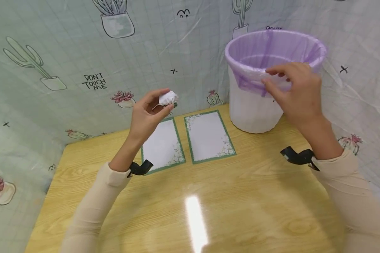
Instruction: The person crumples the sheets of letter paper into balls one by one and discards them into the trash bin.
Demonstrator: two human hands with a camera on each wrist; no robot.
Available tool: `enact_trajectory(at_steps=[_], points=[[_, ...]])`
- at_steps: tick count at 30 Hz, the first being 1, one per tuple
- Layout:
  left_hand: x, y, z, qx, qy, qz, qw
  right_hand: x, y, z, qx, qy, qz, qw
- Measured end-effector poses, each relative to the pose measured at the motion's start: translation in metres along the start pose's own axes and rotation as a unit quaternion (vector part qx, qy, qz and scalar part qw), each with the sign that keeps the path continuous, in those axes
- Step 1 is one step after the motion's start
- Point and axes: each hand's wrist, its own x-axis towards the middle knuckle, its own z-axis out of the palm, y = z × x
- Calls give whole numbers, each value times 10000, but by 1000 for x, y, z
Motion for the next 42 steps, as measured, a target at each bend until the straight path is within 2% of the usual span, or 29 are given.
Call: enact_trajectory(at_steps=[3, 5, 7, 11, 13, 17, 19, 21, 24, 26, 32, 34, 38, 42], points=[[1, -1, 2, -10, -171, 23, 9999, 6, 11, -13, -56, 329, 769, 9965], [2, -1, 2, 19, -281, 37, 9996, 10, 17, -21, -162, 270, 1332, 9906], [4, 0, 1, 30, -370, 3, 9993, 13, 24, -29, -356, -71, 1949, 9802], [8, 1, 2, -30, -485, 20, 9988, 16, 40, -39, -661, -987, 2941, 9484], [9, 1, 4, -99, -578, 49, 9983, 16, 49, -41, -579, -1119, 3274, 9364], [9, 1, 9, -99, -741, -12, 9972, 13, 68, -36, 491, -733, 3758, 9225], [10, 2, 12, -47, -759, -36, 9971, 11, 75, -30, 1348, -436, 3966, 9070], [12, 2, 15, -47, -775, -45, 9970, 9, 80, -23, 2346, -117, 4159, 8785], [14, 4, 20, -119, -802, 7, 9967, 6, 83, -14, 3320, 348, 4386, 8344], [14, 3, 24, -203, -841, 51, 9962, 5, 84, -12, 3570, 528, 4492, 8173], [13, 0, 27, -274, -939, 99, 9952, 6, 83, -11, 3330, 551, 4695, 8158], [13, -1, 27, -243, -976, 75, 9949, 7, 82, -15, 3158, 330, 4755, 8204], [13, 2, 27, -179, -1067, 56, 9941, 12, 83, -30, 2426, -402, 4890, 8369], [16, 7, 25, -48, -1198, 25, 9928, 22, 91, -40, 2374, -742, 4849, 8385]])
